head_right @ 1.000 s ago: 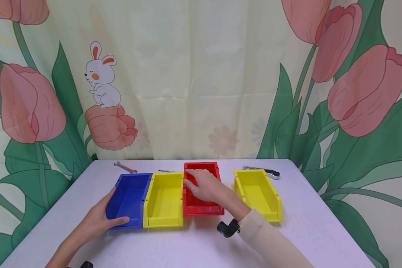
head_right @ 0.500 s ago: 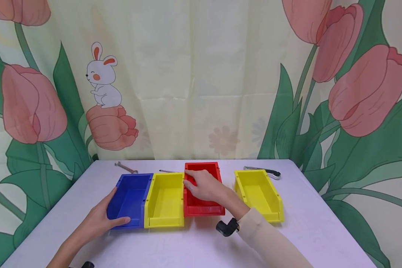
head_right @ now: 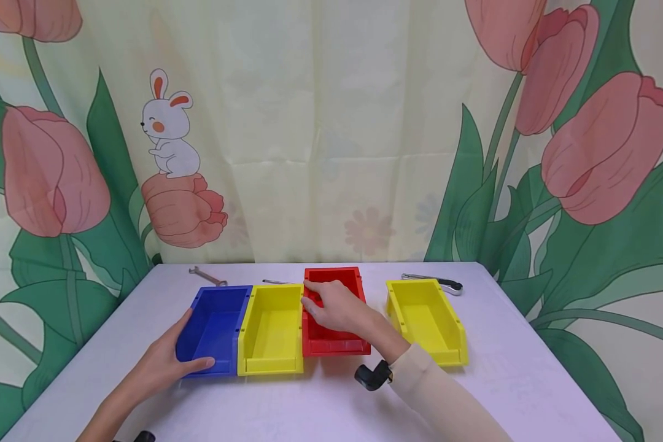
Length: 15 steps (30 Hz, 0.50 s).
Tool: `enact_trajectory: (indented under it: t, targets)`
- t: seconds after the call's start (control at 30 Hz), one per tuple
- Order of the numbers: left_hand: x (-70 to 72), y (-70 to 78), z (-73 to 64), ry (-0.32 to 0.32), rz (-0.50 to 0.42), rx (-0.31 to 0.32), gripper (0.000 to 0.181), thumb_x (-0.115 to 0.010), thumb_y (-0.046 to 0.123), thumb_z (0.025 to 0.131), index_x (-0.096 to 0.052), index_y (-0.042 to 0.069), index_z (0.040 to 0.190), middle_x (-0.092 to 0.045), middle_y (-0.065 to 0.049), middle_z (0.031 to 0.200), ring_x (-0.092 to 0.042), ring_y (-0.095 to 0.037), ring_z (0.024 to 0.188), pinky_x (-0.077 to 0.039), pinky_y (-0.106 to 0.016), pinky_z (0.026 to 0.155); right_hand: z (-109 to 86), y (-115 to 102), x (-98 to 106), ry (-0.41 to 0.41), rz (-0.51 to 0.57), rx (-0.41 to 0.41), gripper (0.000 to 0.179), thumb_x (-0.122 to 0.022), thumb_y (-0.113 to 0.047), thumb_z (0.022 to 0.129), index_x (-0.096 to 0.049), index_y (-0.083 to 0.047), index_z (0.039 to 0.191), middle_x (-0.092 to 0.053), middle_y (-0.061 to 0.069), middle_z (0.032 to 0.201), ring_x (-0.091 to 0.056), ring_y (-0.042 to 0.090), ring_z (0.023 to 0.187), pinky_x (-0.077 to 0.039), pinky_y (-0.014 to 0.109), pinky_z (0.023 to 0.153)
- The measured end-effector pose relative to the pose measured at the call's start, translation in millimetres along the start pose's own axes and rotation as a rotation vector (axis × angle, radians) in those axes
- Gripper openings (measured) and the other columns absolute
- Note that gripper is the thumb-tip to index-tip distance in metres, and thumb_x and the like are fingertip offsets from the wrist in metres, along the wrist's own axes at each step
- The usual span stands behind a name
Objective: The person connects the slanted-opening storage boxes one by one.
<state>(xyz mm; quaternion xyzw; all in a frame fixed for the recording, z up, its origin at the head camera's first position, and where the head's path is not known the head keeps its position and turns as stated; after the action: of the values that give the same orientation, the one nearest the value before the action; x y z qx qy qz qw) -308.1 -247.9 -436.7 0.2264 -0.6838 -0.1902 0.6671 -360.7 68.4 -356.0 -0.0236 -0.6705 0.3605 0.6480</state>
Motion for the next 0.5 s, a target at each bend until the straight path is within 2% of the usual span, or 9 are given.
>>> enact_trajectory:
  t: [0.27, 0.4, 0.5]
  targets:
    - [-0.2, 0.1, 0.6, 0.0, 0.005, 0.002, 0.136, -0.089, 0.056, 0.08, -0.003, 0.001, 0.17, -0.017, -0.035, 0.172, -0.024, -0.059, 0.156, -0.03, -0.076, 0.12, 1.3, -1.3, -1.0, -0.012, 0.003, 0.016, 0.06, -0.071, -0.027, 0.102, -0.053, -0.009, 0.156, -0.078, 0.004, 0.121, -0.065, 0.013, 0.089, -0.067, 0.037, 0.092]
    - [-0.6, 0.1, 0.7, 0.001, 0.0, 0.001, 0.136, -0.089, 0.056, 0.08, -0.003, 0.001, 0.17, -0.017, -0.036, 0.172, -0.024, -0.059, 0.156, -0.03, -0.076, 0.12, 0.6, -1.7, -1.8, -0.017, 0.002, 0.017, 0.061, -0.071, -0.027, 0.102, -0.052, -0.009, 0.157, -0.078, 0.003, 0.12, -0.062, 0.009, 0.084, -0.068, 0.034, 0.09]
    - [-0.9, -0.5, 0.8, -0.002, 0.0, 0.0, 0.137, -0.089, 0.056, 0.08, -0.002, 0.002, 0.17, -0.017, -0.036, 0.172, -0.024, -0.059, 0.156, -0.029, -0.076, 0.121, 0.5, -1.9, -2.5, -0.022, -0.001, 0.015, 0.061, -0.071, -0.027, 0.102, -0.052, -0.009, 0.157, -0.078, 0.002, 0.112, -0.058, 0.009, 0.073, -0.066, 0.029, 0.082]
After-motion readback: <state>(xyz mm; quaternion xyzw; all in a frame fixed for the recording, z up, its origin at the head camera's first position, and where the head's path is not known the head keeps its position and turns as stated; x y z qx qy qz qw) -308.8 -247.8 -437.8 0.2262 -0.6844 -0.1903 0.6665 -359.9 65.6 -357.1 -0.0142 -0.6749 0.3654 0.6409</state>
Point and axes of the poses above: each hand's wrist, its own z-axis towards the middle knuckle, its own x-axis out of the back of the hand, y = z × x, the point moved 9 cm from there along z, towards the middle knuckle
